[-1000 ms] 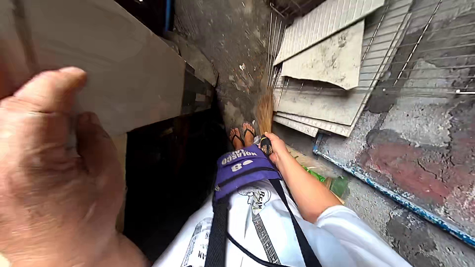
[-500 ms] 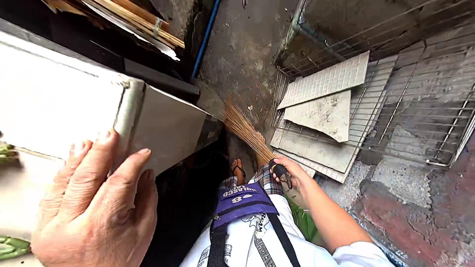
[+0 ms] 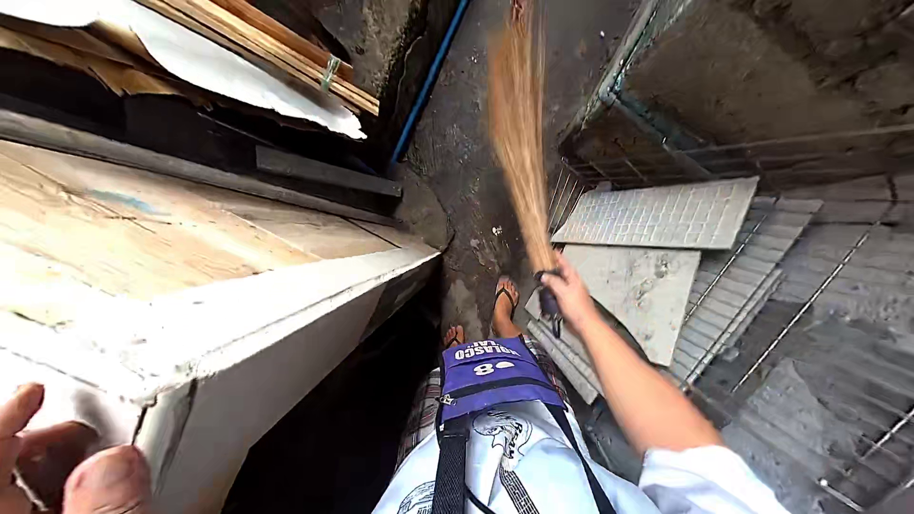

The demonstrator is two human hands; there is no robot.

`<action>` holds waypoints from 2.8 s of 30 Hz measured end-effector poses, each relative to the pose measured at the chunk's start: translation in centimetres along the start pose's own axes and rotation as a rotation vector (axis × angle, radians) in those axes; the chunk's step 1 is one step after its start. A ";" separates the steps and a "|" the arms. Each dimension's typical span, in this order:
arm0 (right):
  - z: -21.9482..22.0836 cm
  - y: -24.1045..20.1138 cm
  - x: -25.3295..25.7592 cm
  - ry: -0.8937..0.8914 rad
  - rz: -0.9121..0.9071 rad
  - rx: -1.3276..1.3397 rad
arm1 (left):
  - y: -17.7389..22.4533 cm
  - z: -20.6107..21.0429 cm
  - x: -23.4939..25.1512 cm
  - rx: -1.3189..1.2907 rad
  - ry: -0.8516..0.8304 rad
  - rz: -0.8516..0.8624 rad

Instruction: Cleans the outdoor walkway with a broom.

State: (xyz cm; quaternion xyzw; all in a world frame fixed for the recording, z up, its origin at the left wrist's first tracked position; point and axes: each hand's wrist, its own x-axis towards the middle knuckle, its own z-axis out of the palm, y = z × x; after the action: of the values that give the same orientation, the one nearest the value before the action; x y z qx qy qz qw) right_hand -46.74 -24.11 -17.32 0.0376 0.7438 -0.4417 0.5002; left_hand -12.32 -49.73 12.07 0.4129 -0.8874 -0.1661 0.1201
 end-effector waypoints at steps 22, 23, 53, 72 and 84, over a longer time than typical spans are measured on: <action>0.2 -17.4 11.8 -0.109 0.500 0.426 | 3.7 1.7 7.8 0.185 -0.058 -0.140; -0.8 -18.7 13.8 -0.074 0.551 0.388 | 4.0 1.8 8.8 0.201 -0.065 -0.146; 8.8 -36.5 24.3 -0.457 0.352 0.341 | 12.7 10.2 27.2 0.110 -0.133 -0.333; 3.8 -32.1 21.3 -0.345 0.308 0.354 | 11.0 12.3 26.4 0.114 -0.182 -0.278; 7.0 -33.5 18.2 -0.223 0.751 0.519 | 8.7 14.6 23.0 0.025 -0.201 -0.252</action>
State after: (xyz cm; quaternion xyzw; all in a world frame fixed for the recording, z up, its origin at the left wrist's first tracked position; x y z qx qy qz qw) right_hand -67.50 -56.37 -11.51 0.3804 0.4852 -0.4028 0.6765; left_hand -37.93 -59.39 3.88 0.5037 -0.8381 -0.2094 0.0036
